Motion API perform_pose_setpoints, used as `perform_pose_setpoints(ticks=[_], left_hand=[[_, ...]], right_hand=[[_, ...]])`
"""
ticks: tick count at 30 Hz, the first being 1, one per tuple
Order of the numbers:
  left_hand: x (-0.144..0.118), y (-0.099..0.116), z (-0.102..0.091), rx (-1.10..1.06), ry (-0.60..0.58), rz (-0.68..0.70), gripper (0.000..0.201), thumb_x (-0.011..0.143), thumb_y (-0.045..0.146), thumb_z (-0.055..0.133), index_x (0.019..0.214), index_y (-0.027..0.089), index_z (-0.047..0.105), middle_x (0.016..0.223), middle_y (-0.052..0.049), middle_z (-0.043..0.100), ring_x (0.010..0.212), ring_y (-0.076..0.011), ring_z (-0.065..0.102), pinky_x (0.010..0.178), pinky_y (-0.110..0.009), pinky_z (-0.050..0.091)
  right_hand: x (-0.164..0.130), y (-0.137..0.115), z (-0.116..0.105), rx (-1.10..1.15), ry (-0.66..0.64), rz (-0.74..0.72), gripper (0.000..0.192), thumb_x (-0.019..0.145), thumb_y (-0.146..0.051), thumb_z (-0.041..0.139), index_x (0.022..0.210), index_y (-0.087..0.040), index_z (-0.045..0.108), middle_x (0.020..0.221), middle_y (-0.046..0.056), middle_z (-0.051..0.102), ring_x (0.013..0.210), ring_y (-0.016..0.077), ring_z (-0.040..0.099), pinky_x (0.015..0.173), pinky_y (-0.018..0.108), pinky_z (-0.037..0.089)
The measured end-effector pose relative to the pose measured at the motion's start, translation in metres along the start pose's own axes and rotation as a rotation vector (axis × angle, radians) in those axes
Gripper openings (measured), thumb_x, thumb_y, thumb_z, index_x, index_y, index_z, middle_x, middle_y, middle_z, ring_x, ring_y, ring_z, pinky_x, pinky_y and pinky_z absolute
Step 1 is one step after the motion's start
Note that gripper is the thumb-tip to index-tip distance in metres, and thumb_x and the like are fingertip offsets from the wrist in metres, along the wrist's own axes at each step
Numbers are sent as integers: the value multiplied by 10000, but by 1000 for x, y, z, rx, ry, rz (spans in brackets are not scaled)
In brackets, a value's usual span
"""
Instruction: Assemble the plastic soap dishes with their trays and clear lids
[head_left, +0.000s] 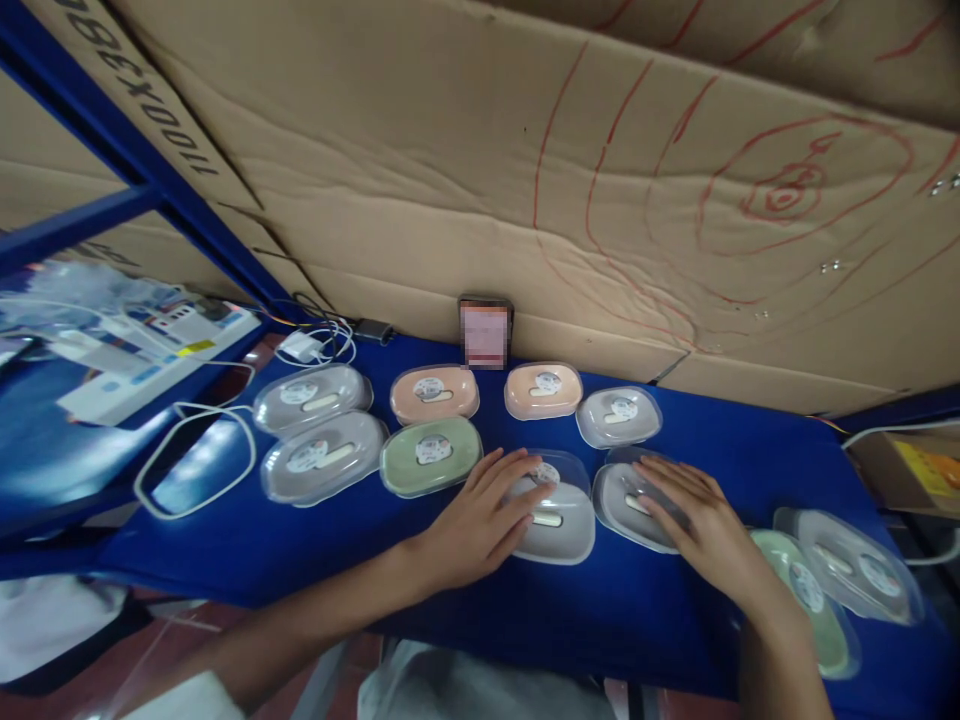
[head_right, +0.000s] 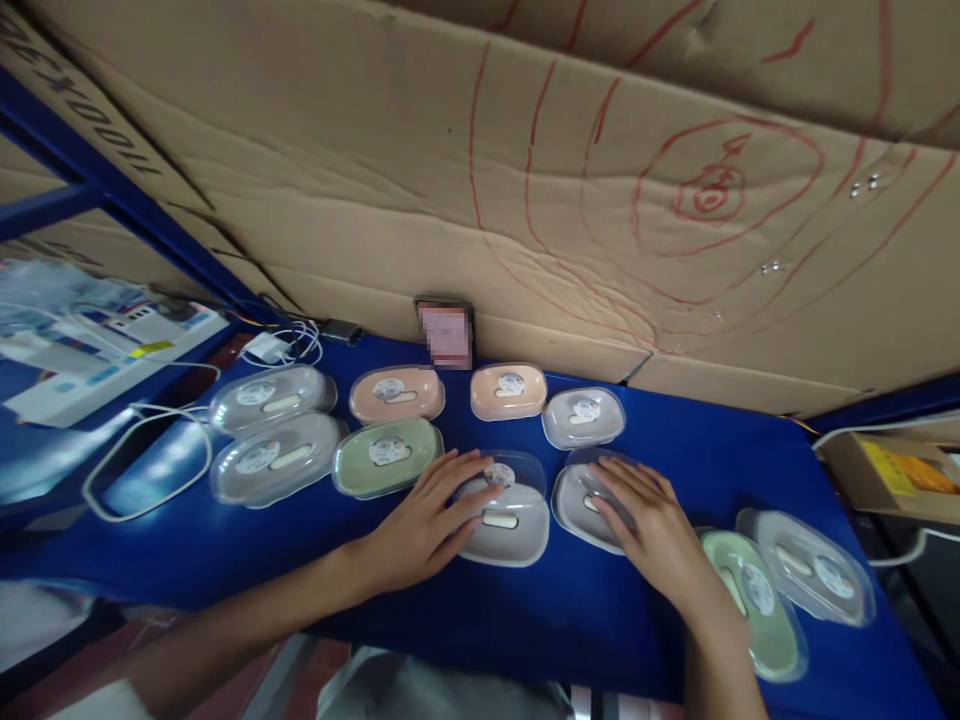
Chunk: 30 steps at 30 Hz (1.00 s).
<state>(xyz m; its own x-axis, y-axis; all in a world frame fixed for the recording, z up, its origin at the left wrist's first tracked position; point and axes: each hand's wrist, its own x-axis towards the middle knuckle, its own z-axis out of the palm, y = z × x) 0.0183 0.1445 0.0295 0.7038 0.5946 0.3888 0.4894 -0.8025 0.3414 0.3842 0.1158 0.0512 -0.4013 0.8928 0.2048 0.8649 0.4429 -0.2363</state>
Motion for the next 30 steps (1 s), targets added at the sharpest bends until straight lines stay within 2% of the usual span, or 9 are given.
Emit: perform_pose_setpoints(ticks=[2,4,8,13,17,20,22,26,30], left_hand=[[3,8,0,31,24,80,303,1078,278,547,1344,199,667,1358,-119,692,1297,-274,616,1150,-478,464],[6,15,4,93,-2,144,365,1056,486,608,1244,188,707,1236,-97,731,1174,-276,645,1074,-455,482],[11,17,15,252,-83,196,572,996,650,656,1289,160,697,1362,-130,700,1245,-317,602,1104,-503,424],[9,9,21,201,-38,216,344,1081,481,618,1237,187,705,1265,-75,743,1173,-237,626,1122,-460,388],[11,4,20,103,-47,198,270,1088,403,624,1206,172,700,1210,-70,752,1070,-209,654,1052,-398,443],[12,1,21,23,-67,153,252,1084,399,630,1197,183,694,1183,-70,754,1085,-219,658,1031,-388,454],[11,-2,22,-8,-43,146,241,1091,392,616,1193,188,693,1184,-69,758,1091,-223,656,1039,-396,445],[5,-6,25,-26,19,140,201,1090,347,619,1223,218,698,1229,-69,757,1140,-219,641,1096,-414,402],[3,-5,26,3,7,106,266,1046,137,593,1260,252,699,1292,-60,740,1237,-228,607,1166,-460,337]], right_hand=[[17,1,-10,28,2,8,403,1103,-314,513,1499,-308,591,1484,65,690,1400,253,636,1151,482,499],[42,6,-13,4,5,44,457,1082,-229,483,1525,-302,569,1573,73,616,1471,262,569,1175,500,478],[86,23,-1,-100,-74,132,625,964,-180,606,1579,-260,530,1691,126,467,1578,362,420,1217,623,397],[81,33,14,-87,-63,134,510,1041,-350,594,1549,-321,560,1571,106,614,1447,339,573,1202,637,369],[58,28,12,-83,77,179,471,1101,-413,501,1554,-297,550,1505,113,668,1390,317,617,1204,597,353],[52,15,10,-59,165,171,365,1104,-364,495,1415,-289,670,1406,92,729,1315,296,659,1127,505,438],[55,4,12,-7,114,132,325,1098,-368,517,1351,-297,708,1327,75,765,1259,280,686,1052,456,494],[63,-13,25,-20,-31,101,398,1089,-435,544,1437,-278,658,1424,98,723,1309,312,673,1062,506,509],[61,-12,28,33,-76,84,375,1117,-397,502,1445,-281,643,1412,89,735,1293,284,694,1106,506,498]])
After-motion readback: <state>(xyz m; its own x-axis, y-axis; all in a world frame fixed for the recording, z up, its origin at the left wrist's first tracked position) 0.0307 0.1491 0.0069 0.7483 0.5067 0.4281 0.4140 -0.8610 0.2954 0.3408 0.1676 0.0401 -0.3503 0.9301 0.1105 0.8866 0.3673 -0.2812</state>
